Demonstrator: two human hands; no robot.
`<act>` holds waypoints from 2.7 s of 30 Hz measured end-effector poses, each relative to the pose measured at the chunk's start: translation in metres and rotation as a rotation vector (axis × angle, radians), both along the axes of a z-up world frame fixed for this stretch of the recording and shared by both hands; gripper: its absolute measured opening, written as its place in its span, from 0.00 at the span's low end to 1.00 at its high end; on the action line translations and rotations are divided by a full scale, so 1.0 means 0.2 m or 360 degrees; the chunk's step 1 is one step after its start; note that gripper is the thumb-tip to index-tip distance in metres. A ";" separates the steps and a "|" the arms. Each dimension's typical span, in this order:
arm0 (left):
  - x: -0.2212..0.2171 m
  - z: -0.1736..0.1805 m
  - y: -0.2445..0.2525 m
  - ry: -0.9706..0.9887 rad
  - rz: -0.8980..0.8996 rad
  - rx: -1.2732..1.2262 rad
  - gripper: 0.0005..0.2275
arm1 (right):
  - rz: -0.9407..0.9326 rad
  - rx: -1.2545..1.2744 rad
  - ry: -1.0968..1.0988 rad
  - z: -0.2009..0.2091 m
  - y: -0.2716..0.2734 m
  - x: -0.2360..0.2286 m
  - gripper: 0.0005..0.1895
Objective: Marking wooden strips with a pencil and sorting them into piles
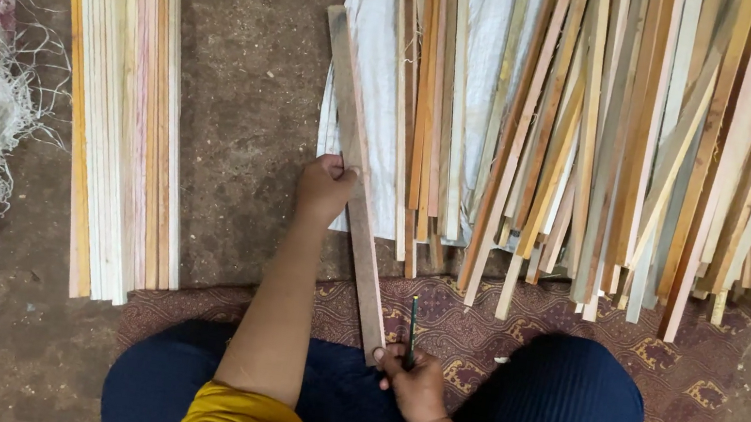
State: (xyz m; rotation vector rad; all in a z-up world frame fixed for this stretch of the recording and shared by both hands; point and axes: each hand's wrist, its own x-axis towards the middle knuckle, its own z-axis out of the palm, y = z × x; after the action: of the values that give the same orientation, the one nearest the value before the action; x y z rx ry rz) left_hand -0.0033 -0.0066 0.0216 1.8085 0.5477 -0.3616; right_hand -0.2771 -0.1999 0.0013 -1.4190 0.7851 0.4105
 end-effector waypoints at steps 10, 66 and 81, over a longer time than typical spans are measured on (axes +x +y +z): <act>0.00 -0.02 0.00 0.0012 -0.0023 -0.0001 0.11 | 0.0472 -0.0275 0.0403 0.23 -0.07 0.24 0.07; 0.21 0.13 0.11 0.0195 -0.0474 -0.0187 0.39 | 0.0512 -0.0790 -0.1148 -0.08 0.40 2.36 0.05; 0.23 0.21 0.11 0.0187 -0.0453 -0.0164 0.42 | 0.0555 -0.0902 -0.1031 0.07 0.31 1.69 0.05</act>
State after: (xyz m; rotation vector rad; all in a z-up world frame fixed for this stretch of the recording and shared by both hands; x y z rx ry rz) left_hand 0.0425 0.0162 0.0639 1.7747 0.3448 -0.6818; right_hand 0.0602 -0.1385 0.0151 -2.0787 0.1116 -0.0394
